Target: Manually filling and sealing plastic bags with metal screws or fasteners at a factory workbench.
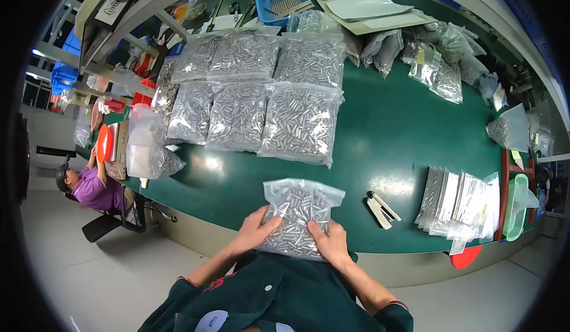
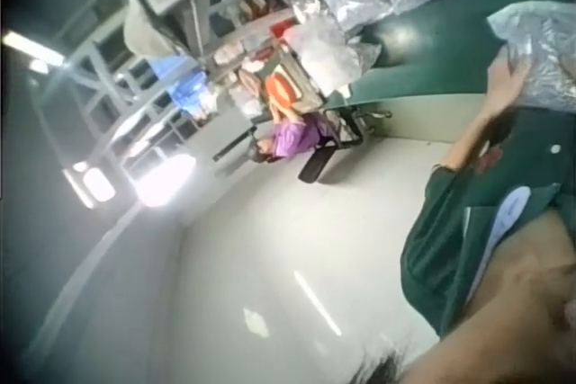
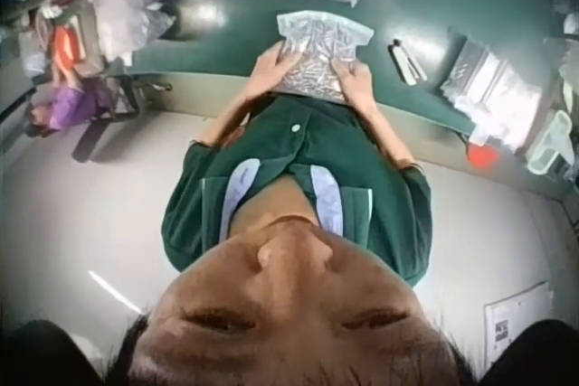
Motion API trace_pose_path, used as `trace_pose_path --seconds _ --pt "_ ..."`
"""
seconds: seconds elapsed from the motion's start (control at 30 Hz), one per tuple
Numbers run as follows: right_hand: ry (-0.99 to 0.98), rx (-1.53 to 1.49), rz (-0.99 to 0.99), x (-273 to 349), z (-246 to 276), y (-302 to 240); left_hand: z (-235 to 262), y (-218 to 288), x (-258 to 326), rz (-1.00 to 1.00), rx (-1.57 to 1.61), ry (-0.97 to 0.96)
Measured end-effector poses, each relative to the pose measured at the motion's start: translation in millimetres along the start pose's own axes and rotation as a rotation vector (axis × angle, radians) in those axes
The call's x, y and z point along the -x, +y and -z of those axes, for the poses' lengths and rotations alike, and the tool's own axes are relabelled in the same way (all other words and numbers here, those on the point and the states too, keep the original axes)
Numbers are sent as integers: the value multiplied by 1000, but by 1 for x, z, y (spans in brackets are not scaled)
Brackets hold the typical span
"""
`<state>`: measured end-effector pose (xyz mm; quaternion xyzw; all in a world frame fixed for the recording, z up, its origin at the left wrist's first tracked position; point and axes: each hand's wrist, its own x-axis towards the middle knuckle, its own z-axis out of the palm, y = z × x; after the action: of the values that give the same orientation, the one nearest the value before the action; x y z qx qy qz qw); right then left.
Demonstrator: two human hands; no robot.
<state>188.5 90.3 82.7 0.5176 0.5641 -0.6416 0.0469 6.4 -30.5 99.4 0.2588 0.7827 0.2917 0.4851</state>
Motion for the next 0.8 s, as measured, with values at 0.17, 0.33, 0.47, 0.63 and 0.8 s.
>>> trace_pose_path --seconds 0.17,0.33,0.47,0.63,0.8 --pt "224 -156 528 -24 40 -110 48 100 -42 -481 -16 239" --pt "448 -15 675 -121 66 -210 102 162 -156 -583 -148 422" --pt "432 163 568 -224 92 -251 111 196 -222 -663 -350 709" --pt "505 273 567 -277 74 -255 89 175 -250 -830 -903 817" --pt "512 322 489 -277 64 -257 112 240 -261 -441 -943 506"
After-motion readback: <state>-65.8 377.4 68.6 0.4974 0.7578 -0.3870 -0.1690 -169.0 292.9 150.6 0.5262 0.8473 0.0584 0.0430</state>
